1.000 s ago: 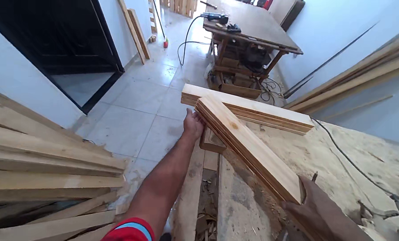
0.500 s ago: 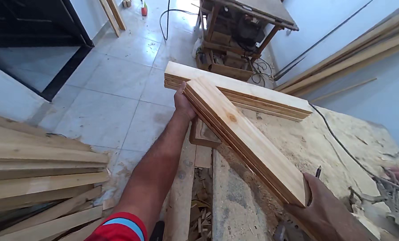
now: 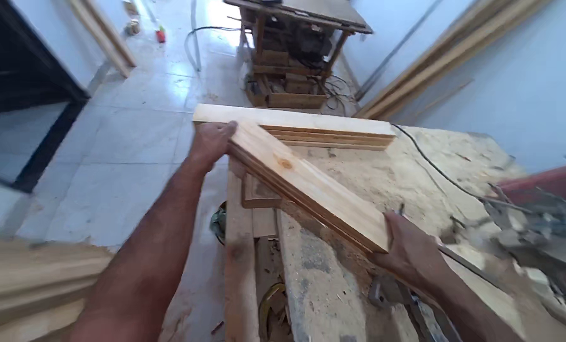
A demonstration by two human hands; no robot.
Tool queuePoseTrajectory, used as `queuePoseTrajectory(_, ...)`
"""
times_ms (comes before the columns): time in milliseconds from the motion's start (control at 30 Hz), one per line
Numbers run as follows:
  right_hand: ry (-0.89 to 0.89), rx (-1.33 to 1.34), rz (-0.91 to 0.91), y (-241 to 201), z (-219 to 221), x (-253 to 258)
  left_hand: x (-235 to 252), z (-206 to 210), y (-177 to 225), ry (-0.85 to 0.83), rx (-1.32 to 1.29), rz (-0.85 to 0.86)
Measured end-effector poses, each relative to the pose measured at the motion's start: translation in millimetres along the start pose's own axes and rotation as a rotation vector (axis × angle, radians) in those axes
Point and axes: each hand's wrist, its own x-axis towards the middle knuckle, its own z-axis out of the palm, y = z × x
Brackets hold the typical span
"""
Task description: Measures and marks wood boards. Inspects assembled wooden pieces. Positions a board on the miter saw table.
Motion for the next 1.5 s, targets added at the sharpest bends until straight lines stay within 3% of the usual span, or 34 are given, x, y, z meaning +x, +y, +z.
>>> queuePoseTrajectory(167, 0.037, 0.035, -0.056, 5, 3, -1, -13, 15, 0, 0.092, -0.043, 0.024)
queuePoseTrajectory(467, -0.074, -0.021, -0.074, 1, -18, 1, 5, 26, -18, 0.235, -0.004, 0.051)
queuePoseTrajectory(867, -0.078, 0.069, -0.122, 3, -21, 2, -5, 25, -7, 0.262, 0.067, 0.029)
queuePoseTrajectory(1500, -0.055, 0.083, -0.113, 6, -16, 3, -4, 28, -6, 0.253, -0.149, -0.030)
